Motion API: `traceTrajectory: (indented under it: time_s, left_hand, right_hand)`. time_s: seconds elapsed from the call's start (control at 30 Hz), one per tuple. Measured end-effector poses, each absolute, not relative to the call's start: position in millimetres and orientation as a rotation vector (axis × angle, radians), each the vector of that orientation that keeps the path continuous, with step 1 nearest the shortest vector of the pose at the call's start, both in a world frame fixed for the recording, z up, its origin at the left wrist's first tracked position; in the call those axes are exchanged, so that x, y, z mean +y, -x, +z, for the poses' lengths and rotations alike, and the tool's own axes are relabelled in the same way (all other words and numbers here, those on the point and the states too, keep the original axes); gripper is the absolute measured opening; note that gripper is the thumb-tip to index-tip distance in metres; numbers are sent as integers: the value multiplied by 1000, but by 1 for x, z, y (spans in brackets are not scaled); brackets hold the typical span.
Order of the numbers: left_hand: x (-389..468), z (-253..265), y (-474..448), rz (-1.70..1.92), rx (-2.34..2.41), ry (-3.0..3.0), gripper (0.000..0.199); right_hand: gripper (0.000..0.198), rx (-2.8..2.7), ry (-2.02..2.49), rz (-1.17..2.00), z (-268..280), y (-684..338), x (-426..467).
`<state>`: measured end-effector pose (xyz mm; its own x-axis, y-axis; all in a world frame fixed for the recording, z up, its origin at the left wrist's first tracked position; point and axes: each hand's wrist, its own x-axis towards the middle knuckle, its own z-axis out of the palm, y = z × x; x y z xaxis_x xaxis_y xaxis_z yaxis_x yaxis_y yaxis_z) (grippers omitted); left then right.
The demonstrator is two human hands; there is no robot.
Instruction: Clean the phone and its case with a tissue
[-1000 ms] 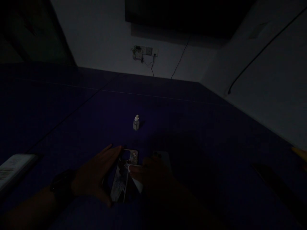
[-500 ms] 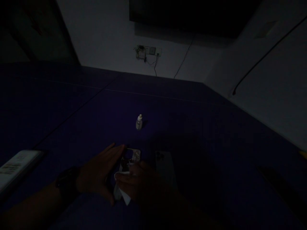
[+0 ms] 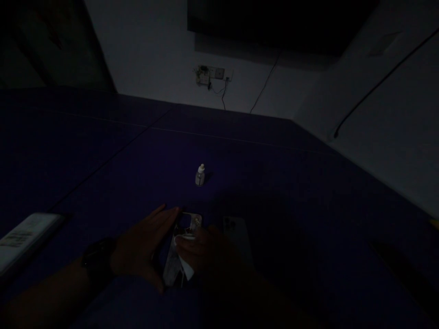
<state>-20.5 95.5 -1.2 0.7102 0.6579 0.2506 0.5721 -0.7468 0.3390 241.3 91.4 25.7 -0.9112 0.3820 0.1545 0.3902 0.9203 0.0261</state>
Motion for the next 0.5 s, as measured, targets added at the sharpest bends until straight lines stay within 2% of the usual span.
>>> traceTrajectory:
  time_s: [0.23, 0.5]
  left_hand:
    - [94, -2, 20, 546, 970, -2673, 152]
    - [96, -2, 21, 536, 970, -2689, 152]
  right_hand:
    - [24, -2987, 374, -71, 31, -245, 80]
    - [29, -2917, 450, -132, 21, -242, 73]
